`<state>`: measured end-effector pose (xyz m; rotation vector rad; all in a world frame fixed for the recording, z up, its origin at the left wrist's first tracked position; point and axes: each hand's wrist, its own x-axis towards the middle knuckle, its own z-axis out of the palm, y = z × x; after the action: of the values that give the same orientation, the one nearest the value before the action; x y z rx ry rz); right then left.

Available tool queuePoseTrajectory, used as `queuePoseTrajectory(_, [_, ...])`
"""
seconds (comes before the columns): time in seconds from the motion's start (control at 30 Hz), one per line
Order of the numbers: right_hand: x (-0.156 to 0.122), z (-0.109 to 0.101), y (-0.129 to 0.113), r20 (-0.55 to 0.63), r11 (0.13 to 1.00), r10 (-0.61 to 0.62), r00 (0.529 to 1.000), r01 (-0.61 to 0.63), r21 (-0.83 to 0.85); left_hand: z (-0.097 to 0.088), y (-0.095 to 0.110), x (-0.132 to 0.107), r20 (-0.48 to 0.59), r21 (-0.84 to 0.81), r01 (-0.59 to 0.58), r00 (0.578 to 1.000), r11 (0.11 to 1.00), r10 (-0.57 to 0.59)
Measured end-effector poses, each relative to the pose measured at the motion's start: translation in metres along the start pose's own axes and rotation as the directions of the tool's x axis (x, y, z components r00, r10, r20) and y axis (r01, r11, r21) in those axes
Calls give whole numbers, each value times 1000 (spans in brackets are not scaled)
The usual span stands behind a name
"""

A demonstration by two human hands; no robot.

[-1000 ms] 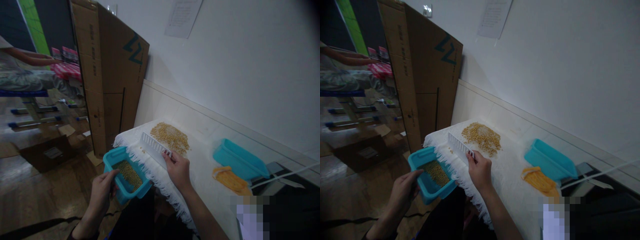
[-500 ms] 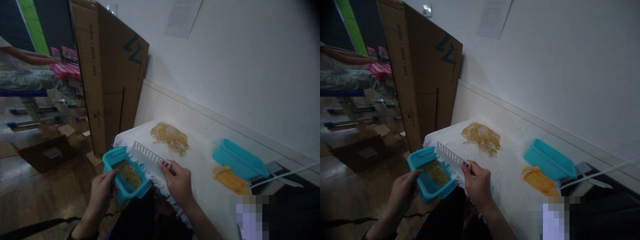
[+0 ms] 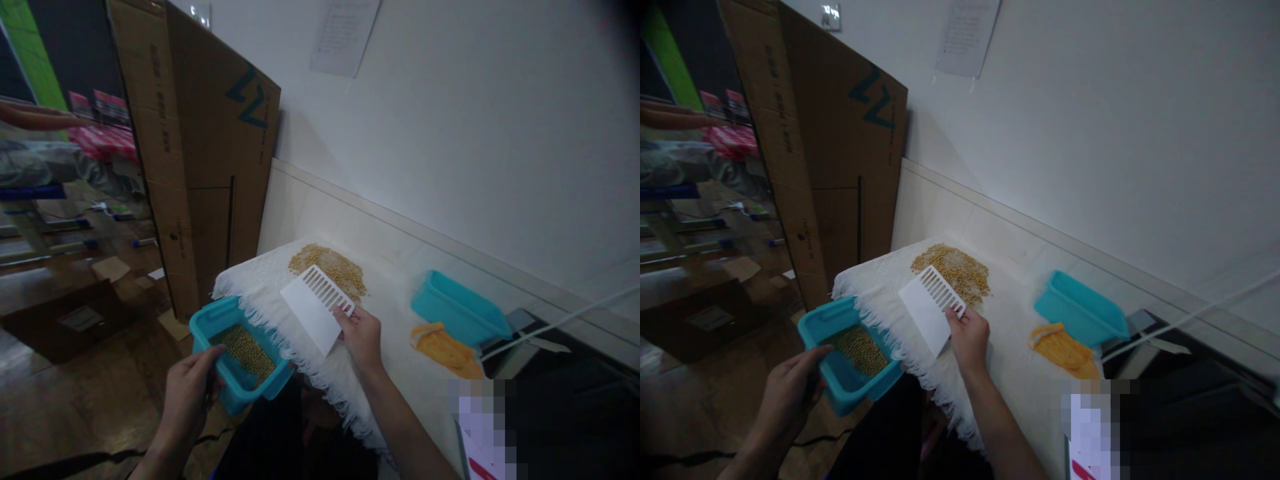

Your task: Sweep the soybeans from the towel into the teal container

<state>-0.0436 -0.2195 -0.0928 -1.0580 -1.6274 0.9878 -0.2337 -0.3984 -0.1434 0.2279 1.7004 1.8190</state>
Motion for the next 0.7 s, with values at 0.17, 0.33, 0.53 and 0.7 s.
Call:
queuePoseTrajectory(0.17, [15, -30, 14, -56, 999, 44, 997, -42, 30, 0, -1, 0, -1, -9, 15, 1000, 1000, -15])
queuePoseTrajectory(0.33, [24, -54, 15, -132, 998, 37, 990, -42, -36, 1, 1, 0, -9, -20, 12, 1000, 1000, -12])
queuePoseTrajectory(0.53, [30, -40, -5, -86, 990, -98, 991, 89, -107, -2, 2, 2, -28, -30, -9, 1000, 1000, 8])
queuePoseTrajectory(0.7, [36, -20, -8, -29, 907, -279, 960, 254, -335, -5, -2, 7, -10, -15, -15, 1000, 1000, 15])
